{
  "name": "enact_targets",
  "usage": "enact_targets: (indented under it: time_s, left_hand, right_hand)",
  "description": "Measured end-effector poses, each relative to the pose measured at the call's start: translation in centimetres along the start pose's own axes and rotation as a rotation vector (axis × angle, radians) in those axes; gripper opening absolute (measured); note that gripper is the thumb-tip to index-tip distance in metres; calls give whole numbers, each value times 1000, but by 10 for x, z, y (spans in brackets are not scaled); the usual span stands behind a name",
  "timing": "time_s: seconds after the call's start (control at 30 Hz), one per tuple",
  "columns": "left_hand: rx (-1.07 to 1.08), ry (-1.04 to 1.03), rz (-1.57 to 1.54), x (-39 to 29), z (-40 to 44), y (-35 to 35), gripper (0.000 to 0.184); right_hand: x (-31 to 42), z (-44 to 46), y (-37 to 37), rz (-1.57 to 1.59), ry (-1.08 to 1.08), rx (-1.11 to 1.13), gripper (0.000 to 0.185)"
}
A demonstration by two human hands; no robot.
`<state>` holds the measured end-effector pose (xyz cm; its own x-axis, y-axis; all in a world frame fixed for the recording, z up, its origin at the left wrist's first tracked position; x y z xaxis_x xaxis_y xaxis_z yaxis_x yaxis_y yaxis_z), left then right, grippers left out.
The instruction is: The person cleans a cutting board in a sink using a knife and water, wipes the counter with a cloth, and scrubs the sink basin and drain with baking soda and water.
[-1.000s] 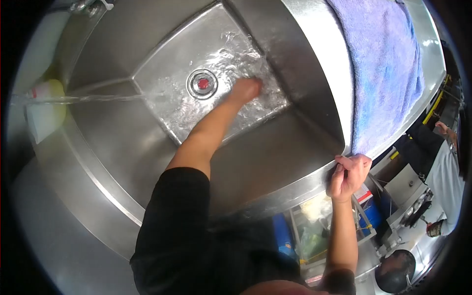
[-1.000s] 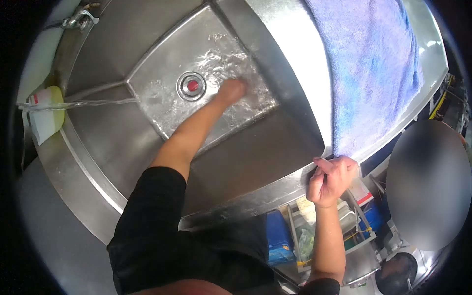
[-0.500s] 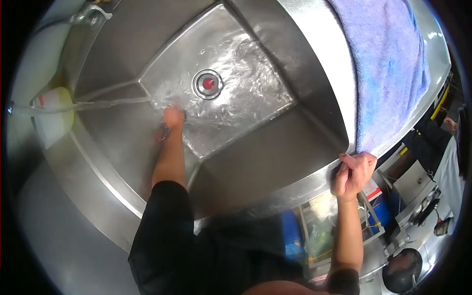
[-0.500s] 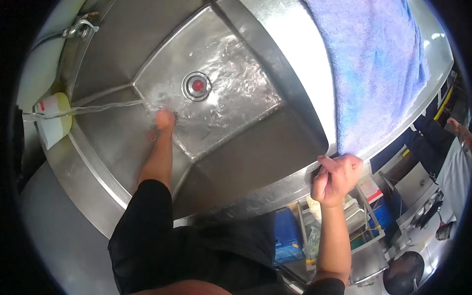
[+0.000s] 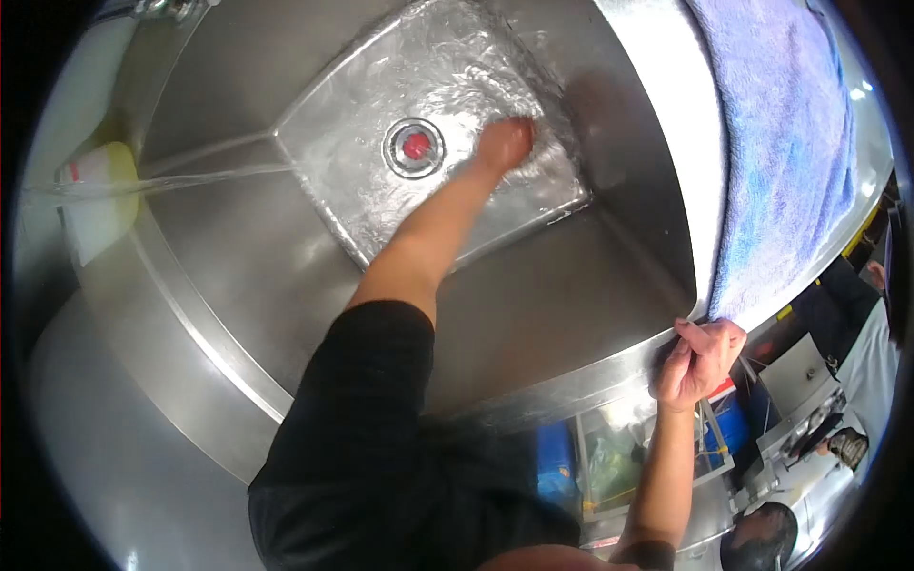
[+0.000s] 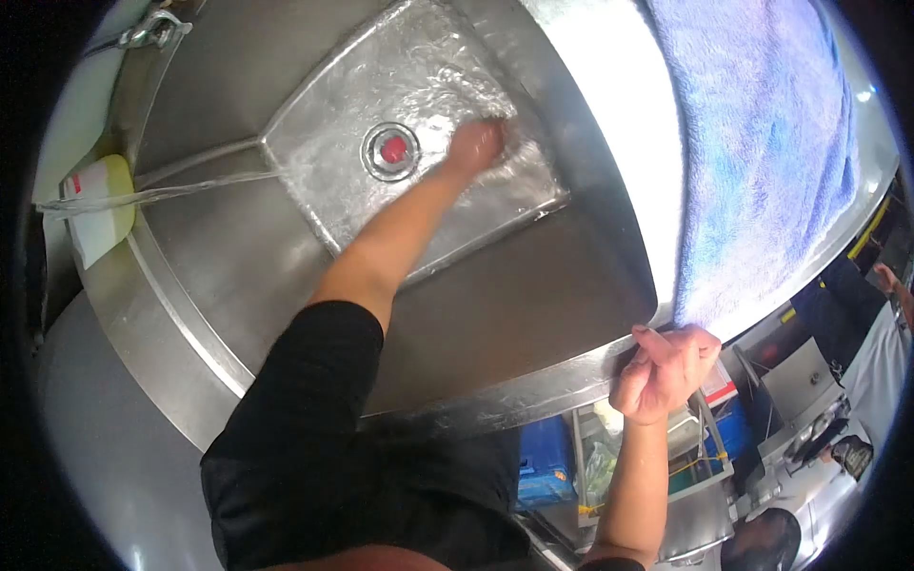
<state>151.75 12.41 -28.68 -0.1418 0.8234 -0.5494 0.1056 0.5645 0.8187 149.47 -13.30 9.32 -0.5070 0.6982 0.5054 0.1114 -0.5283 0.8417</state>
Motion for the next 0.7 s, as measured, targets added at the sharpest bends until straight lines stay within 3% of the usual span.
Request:
enact_targets:
  time_s: [0.1,0.2,0.23,0.3,0.37,0.43,0.47,0.53,0.6,0.67,0.7]
  left_hand:
    - [-8,-420,-115,-31,-62,-18,22]
    - [-90,163,122,61,-79,42,26]
    - [-136,24,204,60,-93,40,28]
    - [44,-107,131,68,-133,12,29]
    - [-104,-24,51,88,-198,24,29]
    - [331,230,156,99,-268,6,31]
    - [324,254,164,116,-286,13,31]
    - [92,520,206,168,-334,46,34]
    - [-110,951,230,227,-332,55,37]
    - [-273,822,132,228,-264,48,38]
    - [-614,442,214,182,-215,74,35]
  right_hand:
    - [4,3,0,-33,17,14,25]
    - [3,0,0,-5,-4,28,13]
    - [4,0,0,-1,0,23,14]
    - [5,2,1,4,2,19,14]
    - [4,1,2,12,-4,17,15]
    - [5,0,2,-12,17,0,27]
    - [6,2,0,8,31,6,27]
    - [5,1,2,14,21,-20,28]
    - [6,0,1,7,17,-27,27]
    - [4,-2,0,2,11,-26,27]
    - [7,0,0,-8,14,-30,27]
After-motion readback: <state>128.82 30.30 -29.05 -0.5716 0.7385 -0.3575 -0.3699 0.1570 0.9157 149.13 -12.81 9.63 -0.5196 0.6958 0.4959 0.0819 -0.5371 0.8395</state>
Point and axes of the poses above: each hand's wrist, its own z-axis towards the middle knuckle, its own y-axis out of the back of the hand, x = y × z, the point moved 10 cm from there along z, towards the middle knuckle, and after that the axes turned 10 degrees about -y, right-handed, at the moved point
